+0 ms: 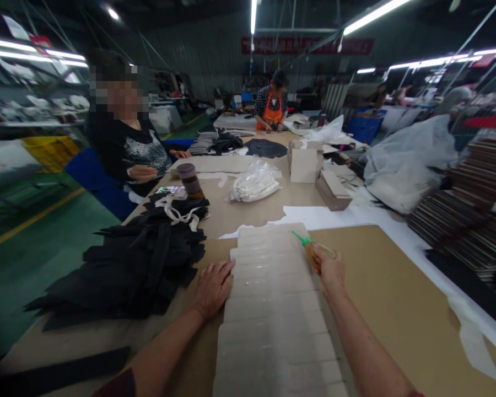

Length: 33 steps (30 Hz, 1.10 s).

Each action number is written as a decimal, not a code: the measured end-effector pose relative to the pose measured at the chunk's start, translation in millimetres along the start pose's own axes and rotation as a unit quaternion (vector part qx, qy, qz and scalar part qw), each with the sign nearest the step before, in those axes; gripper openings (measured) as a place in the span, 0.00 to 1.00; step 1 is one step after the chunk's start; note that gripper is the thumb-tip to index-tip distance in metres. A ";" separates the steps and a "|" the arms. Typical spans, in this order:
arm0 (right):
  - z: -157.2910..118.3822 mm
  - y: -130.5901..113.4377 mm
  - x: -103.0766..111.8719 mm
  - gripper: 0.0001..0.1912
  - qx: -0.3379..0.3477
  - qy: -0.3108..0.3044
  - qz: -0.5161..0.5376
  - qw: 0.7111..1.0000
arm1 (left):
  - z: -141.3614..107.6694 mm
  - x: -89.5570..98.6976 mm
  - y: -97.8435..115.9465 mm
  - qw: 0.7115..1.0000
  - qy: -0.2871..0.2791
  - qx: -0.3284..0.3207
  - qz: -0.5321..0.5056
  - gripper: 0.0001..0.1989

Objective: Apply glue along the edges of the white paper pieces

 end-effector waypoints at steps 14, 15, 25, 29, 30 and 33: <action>34.9 -11.6 15.4 0.23 0.066 0.083 -0.206 0.973 | 0.9 0.8 -3.3 1.000 -0.008 -0.012 0.028 0.20; 35.7 -11.4 15.6 0.23 0.070 0.081 -0.213 0.971 | 1.0 0.6 -3.5 0.999 -0.008 -0.012 0.028 0.20; 36.3 -20.2 7.0 0.19 0.117 0.035 -0.255 0.959 | -0.2 0.6 -3.4 1.000 0.005 -0.014 0.027 0.19; 38.6 -22.7 2.0 0.18 0.140 0.013 -0.269 0.953 | 0.2 0.0 -3.2 0.999 -0.002 -0.010 0.033 0.19; 39.1 -22.5 0.9 0.19 0.144 0.008 -0.273 0.951 | 0.3 -0.2 -3.2 0.999 -0.004 -0.009 0.034 0.19; 39.0 -21.2 -2.7 0.20 0.150 -0.009 -0.281 0.948 | 0.2 -0.7 -3.2 0.999 -0.004 -0.013 0.035 0.19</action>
Point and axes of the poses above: each hand's wrist, its own z-axis towards the middle knuckle, its own x-axis out of the back of the hand, y = z × x, the point moved 1 cm from there along z, towards the middle knuckle, and after that the axes turned 9 degrees about z, right-handed, at the moved point
